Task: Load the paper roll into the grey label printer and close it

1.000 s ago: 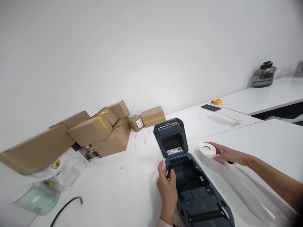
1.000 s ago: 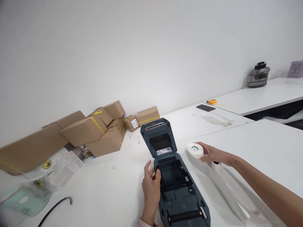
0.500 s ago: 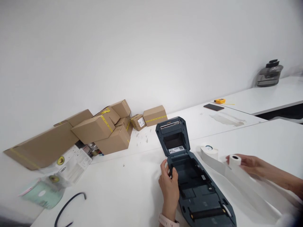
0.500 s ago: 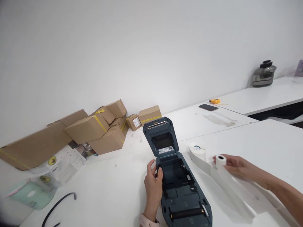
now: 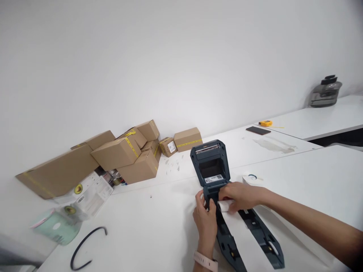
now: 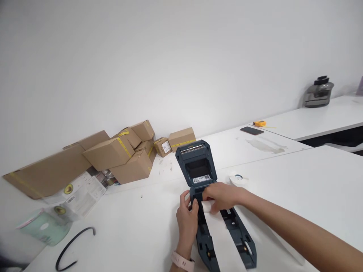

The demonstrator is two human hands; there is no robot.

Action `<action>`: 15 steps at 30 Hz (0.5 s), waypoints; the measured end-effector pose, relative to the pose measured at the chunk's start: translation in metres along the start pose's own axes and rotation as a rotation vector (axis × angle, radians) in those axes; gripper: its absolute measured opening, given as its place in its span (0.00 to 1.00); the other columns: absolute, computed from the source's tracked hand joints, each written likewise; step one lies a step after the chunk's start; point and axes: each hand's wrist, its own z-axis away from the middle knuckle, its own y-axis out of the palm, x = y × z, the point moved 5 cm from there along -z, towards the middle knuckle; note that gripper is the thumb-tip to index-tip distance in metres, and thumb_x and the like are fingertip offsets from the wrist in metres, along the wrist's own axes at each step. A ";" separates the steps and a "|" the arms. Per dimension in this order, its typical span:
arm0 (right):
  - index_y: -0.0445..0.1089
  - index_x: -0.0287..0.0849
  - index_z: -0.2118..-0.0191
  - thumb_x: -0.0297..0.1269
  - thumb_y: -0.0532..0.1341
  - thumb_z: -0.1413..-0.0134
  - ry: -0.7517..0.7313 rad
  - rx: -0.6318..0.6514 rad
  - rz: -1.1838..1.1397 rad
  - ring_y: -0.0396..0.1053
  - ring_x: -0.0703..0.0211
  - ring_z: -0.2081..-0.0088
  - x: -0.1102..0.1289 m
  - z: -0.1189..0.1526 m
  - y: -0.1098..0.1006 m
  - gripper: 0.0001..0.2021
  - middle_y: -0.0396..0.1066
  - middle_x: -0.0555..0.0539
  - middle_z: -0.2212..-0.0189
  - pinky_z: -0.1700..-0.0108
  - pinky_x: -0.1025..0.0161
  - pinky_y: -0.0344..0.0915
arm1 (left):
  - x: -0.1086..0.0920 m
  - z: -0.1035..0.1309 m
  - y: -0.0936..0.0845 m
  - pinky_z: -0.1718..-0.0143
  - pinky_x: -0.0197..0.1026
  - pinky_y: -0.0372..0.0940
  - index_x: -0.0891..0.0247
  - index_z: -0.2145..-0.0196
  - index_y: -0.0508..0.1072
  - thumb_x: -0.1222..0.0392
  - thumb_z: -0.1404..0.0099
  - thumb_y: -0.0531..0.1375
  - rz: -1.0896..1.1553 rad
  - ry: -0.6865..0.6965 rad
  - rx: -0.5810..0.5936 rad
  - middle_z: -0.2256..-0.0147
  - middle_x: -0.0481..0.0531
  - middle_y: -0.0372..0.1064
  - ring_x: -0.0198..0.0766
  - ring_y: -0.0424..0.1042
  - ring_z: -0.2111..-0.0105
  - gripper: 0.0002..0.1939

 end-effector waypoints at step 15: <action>0.68 0.41 0.44 0.43 0.61 0.35 0.119 0.105 0.245 0.72 0.53 0.51 -0.043 -0.064 0.069 0.18 0.70 0.43 0.46 0.50 0.49 0.72 | 0.001 -0.004 0.006 0.44 0.49 0.61 0.60 0.40 0.62 0.51 0.32 0.54 -0.217 -0.018 0.062 0.41 0.59 0.70 0.52 0.69 0.43 0.25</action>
